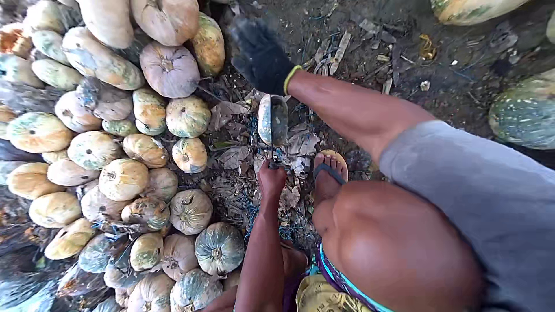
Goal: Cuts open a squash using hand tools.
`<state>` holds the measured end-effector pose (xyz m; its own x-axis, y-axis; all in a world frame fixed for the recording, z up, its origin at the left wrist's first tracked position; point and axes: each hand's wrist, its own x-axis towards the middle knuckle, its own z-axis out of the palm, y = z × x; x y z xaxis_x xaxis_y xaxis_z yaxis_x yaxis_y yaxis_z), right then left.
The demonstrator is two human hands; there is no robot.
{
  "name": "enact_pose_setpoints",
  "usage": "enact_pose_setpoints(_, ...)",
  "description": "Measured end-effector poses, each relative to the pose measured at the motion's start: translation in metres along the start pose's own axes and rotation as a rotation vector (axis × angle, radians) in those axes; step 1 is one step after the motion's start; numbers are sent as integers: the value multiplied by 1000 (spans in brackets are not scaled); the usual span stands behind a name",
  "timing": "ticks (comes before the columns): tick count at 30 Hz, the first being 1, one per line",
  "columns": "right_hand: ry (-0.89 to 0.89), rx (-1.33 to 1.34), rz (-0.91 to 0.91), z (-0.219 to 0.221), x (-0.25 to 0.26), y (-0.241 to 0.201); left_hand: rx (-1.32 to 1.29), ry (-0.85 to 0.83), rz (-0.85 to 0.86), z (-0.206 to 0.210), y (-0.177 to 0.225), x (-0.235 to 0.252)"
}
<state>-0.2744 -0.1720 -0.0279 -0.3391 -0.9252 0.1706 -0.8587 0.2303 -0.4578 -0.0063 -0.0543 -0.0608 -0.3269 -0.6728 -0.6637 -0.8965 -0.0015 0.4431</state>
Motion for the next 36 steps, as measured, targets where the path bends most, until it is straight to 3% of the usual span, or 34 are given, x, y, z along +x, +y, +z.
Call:
enact_pose_setpoints(1, -4, 22, 27, -1, 0, 0, -12, 14, 2, 0, 3, 1)
enact_pose_setpoints(3, 198, 149, 108, -9, 3, 0, 2, 31, 9, -6, 5, 3)
enact_pose_setpoints(5, 406, 301, 243, -17, -22, -1, 22, 42, 17, -9, 4, -1)
enact_pose_setpoints(7, 463, 392, 360, -25, -58, 6, 31, 62, 53, -12, 10, 5)
enact_pose_setpoints(11, 303, 488, 526, 13, -98, 4, 41, 65, 120, -12, 34, 29)
enact_pose_setpoints(16, 421, 479, 502, 38, -78, 9, -61, 44, 137, 2, 34, 59)
enact_pose_setpoints(19, 433, 462, 443, 47, -95, -3, -119, 17, 106, 8, 15, 37)
enact_pose_setpoints(24, 346, 538, 300, 59, -166, -29, -151, 12, 30, 34, -41, -30)
enact_pose_setpoints(29, 261, 618, 566, 43, -154, -21, -144, 62, 12, 60, -77, -67)
enact_pose_setpoints(32, 117, 693, 604, 53, -140, -15, -120, 81, 35, 55, -72, -67)
enact_pose_setpoints(36, 52, 808, 697, 58, -133, -12, -92, 34, 31, 23, -28, -48)
